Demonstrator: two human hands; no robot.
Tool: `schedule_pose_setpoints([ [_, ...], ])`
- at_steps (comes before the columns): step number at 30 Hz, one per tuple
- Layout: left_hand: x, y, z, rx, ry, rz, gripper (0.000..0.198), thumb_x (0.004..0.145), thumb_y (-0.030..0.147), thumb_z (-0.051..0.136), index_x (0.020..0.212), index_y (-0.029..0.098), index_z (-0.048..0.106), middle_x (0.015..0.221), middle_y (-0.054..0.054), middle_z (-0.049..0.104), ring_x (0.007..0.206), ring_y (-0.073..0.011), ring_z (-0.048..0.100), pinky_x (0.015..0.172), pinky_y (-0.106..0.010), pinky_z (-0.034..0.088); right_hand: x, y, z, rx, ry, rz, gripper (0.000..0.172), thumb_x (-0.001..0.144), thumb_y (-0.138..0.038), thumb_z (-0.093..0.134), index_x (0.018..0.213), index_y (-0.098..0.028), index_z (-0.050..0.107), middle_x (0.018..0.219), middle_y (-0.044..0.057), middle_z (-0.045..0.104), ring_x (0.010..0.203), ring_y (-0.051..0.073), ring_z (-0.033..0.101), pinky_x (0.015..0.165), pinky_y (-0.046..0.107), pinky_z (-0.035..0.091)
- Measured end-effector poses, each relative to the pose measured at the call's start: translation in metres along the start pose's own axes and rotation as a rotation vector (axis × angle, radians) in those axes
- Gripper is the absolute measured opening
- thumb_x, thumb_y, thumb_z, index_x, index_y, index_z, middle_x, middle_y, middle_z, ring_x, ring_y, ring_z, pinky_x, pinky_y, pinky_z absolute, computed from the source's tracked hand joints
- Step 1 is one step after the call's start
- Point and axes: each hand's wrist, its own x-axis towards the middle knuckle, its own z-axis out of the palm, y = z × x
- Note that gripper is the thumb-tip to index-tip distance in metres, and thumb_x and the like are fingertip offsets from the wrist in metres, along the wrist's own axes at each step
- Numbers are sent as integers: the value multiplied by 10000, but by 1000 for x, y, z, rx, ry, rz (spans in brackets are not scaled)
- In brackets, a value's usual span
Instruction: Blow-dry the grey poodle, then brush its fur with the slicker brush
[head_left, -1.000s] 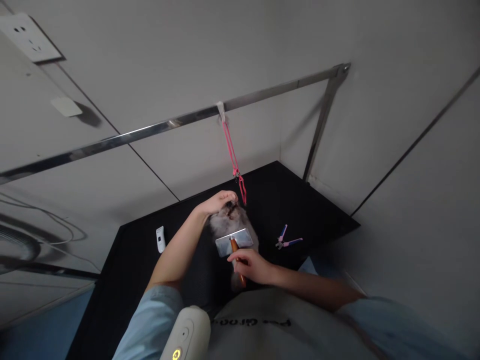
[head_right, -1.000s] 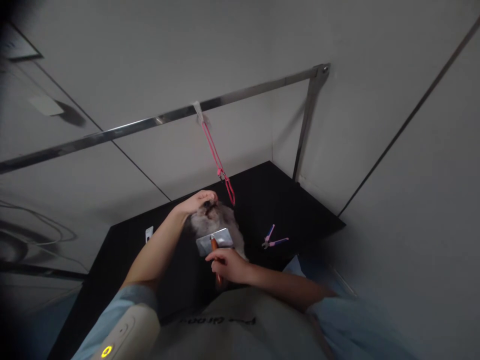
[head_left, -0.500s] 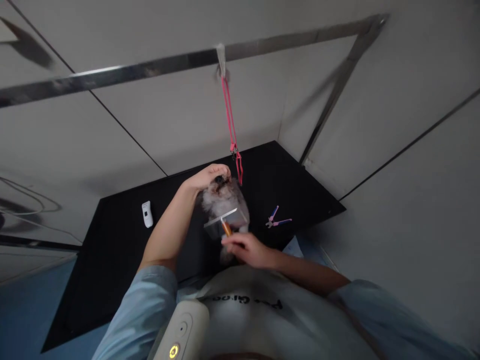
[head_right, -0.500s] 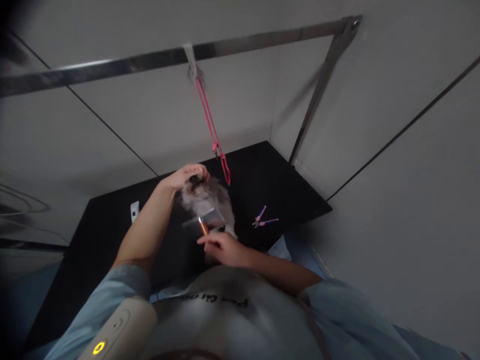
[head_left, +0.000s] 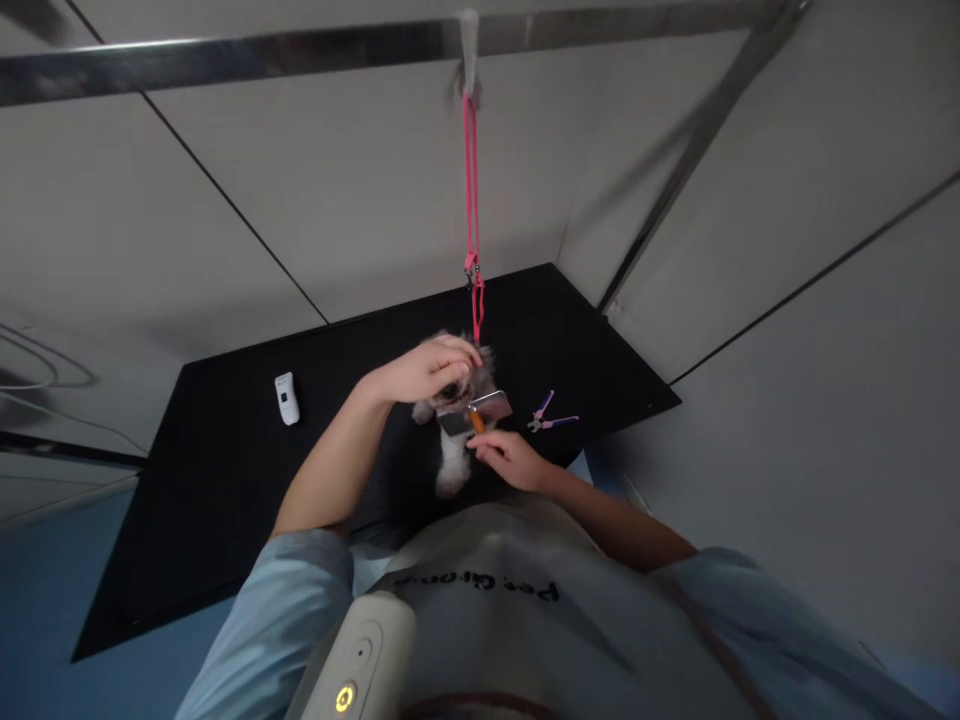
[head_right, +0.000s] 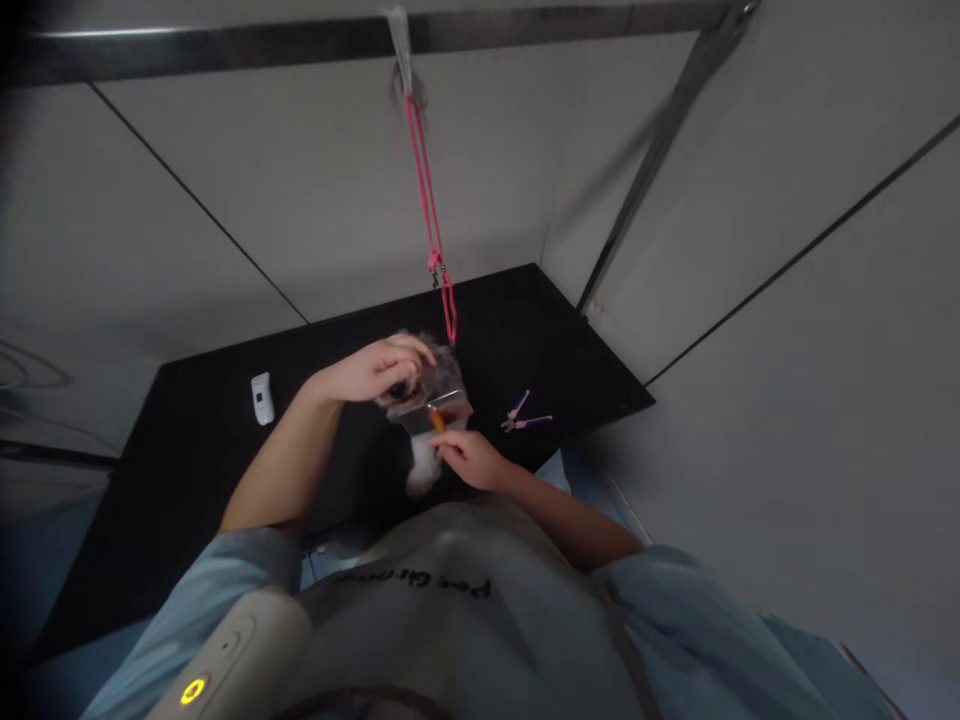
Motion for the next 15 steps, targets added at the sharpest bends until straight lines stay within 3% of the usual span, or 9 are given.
schedule_pose_setpoints([
  [3,-26,11,33,231,95,-57,355,931,339,446,732,166,684,1337,-129,532,1298,-285,430,1119,-476,279,-22,28,-1,36,67,106,295,869,-295,466,1011,-168,692,747,29,656,643,122,585,614,253,475],
  [6,-53,10,82,349,221,-167,241,881,285,515,770,187,704,1471,-96,410,1427,-342,217,1154,-554,167,-33,47,-14,64,417,158,295,846,-331,458,957,-168,676,708,18,615,597,126,558,583,265,472],
  [9,-74,0,133,320,385,-196,174,842,276,574,775,212,722,1501,-87,373,1442,-355,176,1156,-543,172,-9,41,-35,46,646,106,264,840,-345,479,940,-180,659,730,22,625,690,154,596,700,310,498],
  [12,-90,-9,173,260,625,-265,150,820,276,594,782,222,729,1546,-62,293,1451,-366,142,1156,-550,166,36,24,-37,132,639,26,239,832,-353,513,953,-198,649,821,31,669,846,176,628,868,351,481],
  [15,-100,-7,196,135,842,-365,208,843,290,554,756,201,721,1594,-25,154,1446,-342,186,1172,-493,185,73,14,-16,322,512,46,257,808,-343,531,989,-199,644,890,35,684,882,178,628,854,330,486],
])
